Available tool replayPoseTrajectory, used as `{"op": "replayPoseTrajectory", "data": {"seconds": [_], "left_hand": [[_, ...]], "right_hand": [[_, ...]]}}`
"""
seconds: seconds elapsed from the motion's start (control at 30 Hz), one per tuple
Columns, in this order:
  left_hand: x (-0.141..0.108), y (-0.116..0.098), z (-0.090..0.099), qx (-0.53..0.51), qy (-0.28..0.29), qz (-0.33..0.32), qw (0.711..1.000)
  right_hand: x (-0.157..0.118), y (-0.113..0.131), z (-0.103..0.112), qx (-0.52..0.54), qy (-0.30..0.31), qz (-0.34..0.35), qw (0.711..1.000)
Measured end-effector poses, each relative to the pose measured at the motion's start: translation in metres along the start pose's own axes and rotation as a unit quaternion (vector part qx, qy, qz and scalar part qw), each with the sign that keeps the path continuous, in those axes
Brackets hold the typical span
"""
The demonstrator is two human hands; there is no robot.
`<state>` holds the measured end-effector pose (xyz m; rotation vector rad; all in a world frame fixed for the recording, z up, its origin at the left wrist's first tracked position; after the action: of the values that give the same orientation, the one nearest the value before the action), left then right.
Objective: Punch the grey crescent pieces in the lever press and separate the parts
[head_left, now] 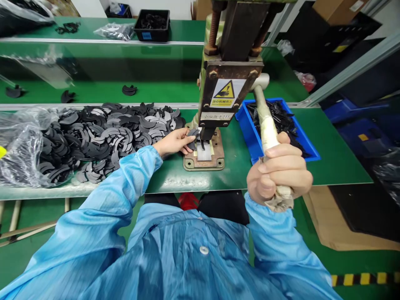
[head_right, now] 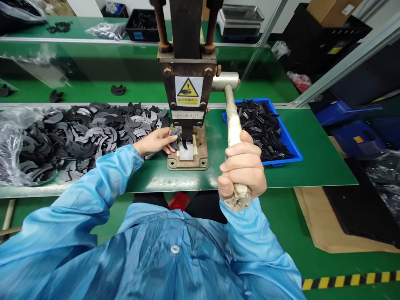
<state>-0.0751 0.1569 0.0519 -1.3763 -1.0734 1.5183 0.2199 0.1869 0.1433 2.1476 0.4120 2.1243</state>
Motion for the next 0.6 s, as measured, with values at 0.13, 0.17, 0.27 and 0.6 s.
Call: {"op": "replayPoseTrajectory", "data": {"seconds": [0.13, 0.17, 0.27, 0.6], "left_hand": [[-0.0006, -0.0032, -0.0026, 0.016, -0.013, -0.003, 1.0], [-0.0012, -0.0047, -0.0035, 0.021, -0.018, -0.002, 1.0], [-0.0032, -0.0078, -0.0054, 0.033, -0.023, 0.007, 0.999], [-0.003, -0.0038, -0.0035, 0.059, -0.011, -0.004, 0.998]], "right_hand": [[-0.0003, 0.0008, 0.0007, 0.002, 0.001, -0.005, 1.0], [-0.0003, 0.001, 0.0006, 0.001, -0.001, -0.006, 1.0], [-0.0004, 0.0016, -0.0003, 0.0, 0.0, -0.003, 1.0], [-0.0017, -0.0007, 0.0013, -0.01, -0.003, 0.003, 1.0]]}}
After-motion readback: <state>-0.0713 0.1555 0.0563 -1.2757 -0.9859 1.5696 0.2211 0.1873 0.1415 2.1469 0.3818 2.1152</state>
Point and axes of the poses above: each hand's wrist, its own x-axis towards the middle knuckle, its own z-axis out of the back of the hand, y = z × x, the point moved 2 cm from there along x, towards the middle knuckle, and after that the axes turned 2 degrees about z, right-handed, at the moved point
